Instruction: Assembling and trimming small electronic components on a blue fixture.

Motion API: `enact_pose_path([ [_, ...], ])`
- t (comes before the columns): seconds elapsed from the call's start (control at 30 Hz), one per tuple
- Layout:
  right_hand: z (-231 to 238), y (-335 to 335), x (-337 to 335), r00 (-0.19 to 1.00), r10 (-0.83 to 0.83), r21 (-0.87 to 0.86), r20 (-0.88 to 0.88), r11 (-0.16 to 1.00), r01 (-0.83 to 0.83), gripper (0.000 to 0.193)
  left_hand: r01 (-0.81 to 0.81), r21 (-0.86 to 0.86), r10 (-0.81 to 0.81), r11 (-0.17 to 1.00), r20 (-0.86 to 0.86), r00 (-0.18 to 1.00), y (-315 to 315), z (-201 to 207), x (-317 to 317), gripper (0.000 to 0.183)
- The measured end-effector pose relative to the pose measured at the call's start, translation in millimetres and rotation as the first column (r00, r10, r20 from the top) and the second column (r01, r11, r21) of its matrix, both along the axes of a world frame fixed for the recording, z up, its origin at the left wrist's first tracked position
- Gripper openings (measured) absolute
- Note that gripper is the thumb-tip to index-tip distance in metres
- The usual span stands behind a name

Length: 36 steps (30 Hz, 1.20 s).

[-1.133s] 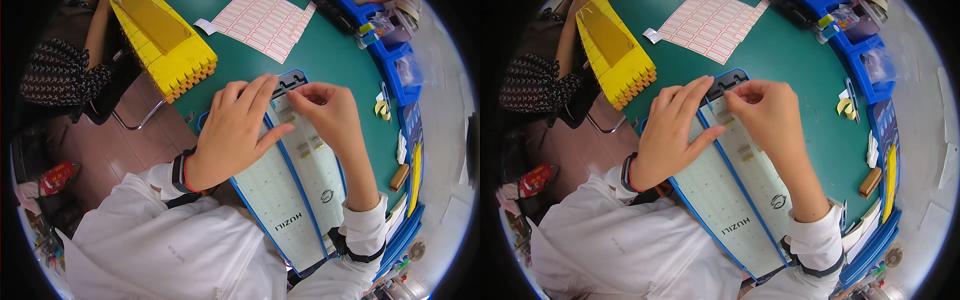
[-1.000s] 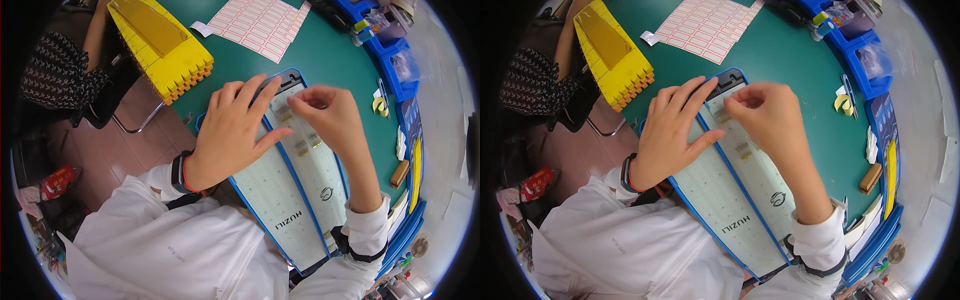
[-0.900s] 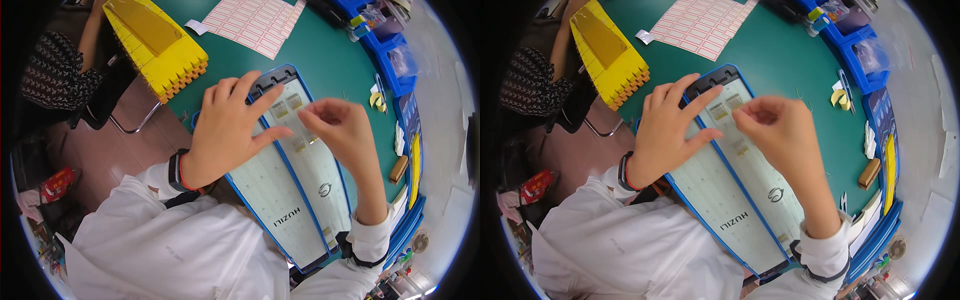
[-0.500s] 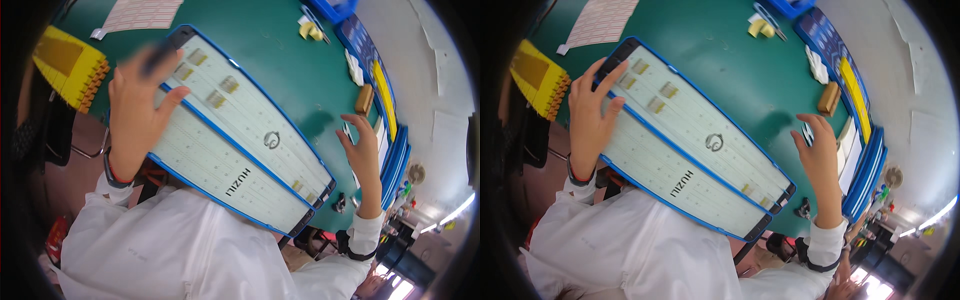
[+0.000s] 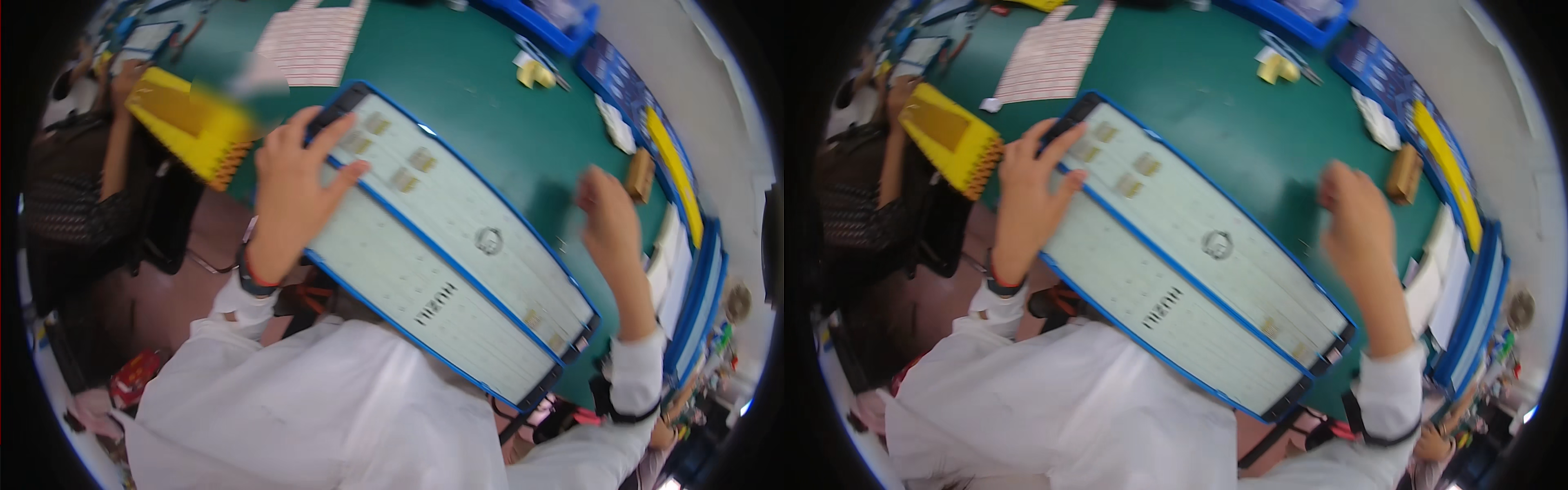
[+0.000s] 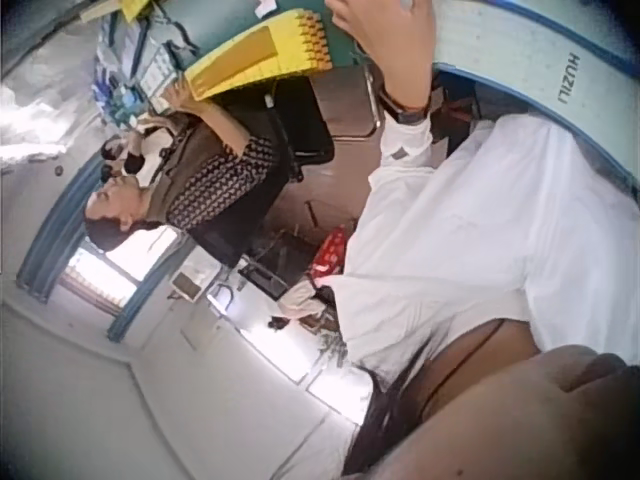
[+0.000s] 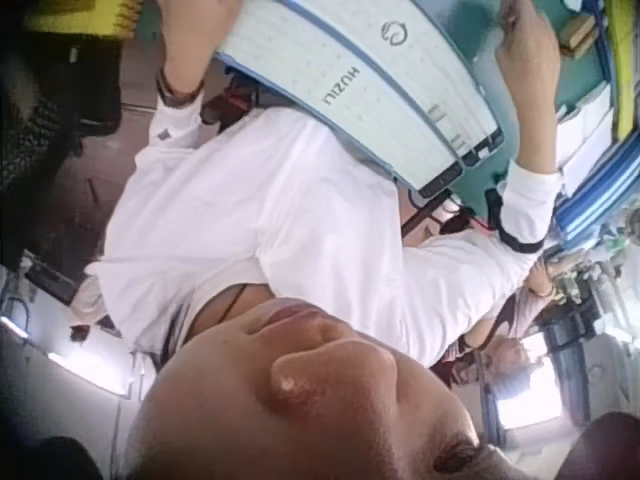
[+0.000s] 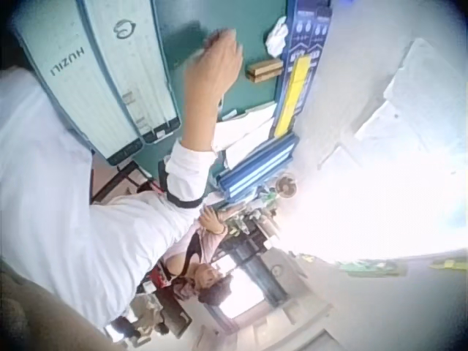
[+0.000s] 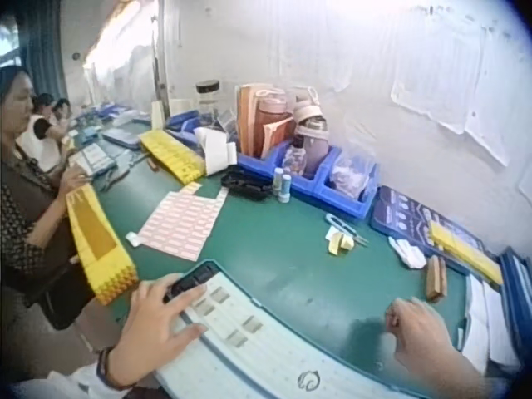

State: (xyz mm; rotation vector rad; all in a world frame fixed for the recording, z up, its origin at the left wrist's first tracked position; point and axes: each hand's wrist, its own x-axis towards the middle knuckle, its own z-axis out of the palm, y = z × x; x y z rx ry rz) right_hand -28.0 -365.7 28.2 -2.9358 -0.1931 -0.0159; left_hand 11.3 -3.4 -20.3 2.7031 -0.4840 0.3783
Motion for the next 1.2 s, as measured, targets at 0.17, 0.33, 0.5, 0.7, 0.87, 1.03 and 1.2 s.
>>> enact_pose_path([
  [0.17, 35.0, 19.7, -63.7, 0.974, -0.225, 0.363, 0.018, 0.909, 0.203, 0.03, -0.012, 0.039, 0.012, 0.999, -0.007, 1.0, 3.3, -0.5, 1.9, 0.049],
  [0.33, 27.7, 46.8, -96.7, 0.93, -0.268, 0.42, -0.252, 0.835, 0.354, 0.041, 0.07, 0.103, -0.082, 0.992, 0.116, 0.99, -28.1, 17.8, -20.4, 0.064],
  [0.5, 13.6, 53.2, -93.8, 0.932, -0.24, 0.192, -0.271, 0.935, 0.297, 0.041, 0.538, -0.108, -0.546, 0.836, -0.264, 0.795, -110.2, 32.4, -85.0, 0.08],
  [0.7, 42.3, 49.3, -98.3, 0.938, -0.274, 0.134, -0.212, 0.943, 0.306, 0.031, 0.612, -0.182, -0.634, 0.77, -0.33, 0.699, -137.8, 17.0, -117.0, 0.081],
  [0.87, 143.0, 40.9, -133.4, 0.872, -0.437, 0.044, 0.218, 0.897, 0.439, 0.024, 0.623, -0.205, -0.654, 0.755, -0.297, 0.696, -137.9, 14.2, -113.9, 0.077],
  [1.03, 184.4, 54.9, -209.3, 0.509, -0.71, 0.259, 0.487, 0.674, 0.692, 0.032, 0.619, -0.029, -0.607, 0.785, -0.241, 0.758, -138.1, 13.2, -109.7, 0.068],
  [1.2, 127.7, 7.1, -227.0, 0.475, -0.869, 0.398, 0.138, 0.488, 0.777, 0.038, 0.625, -0.033, -0.618, 0.78, -0.202, 0.76, -139.6, 14.9, -112.6, 0.061],
])
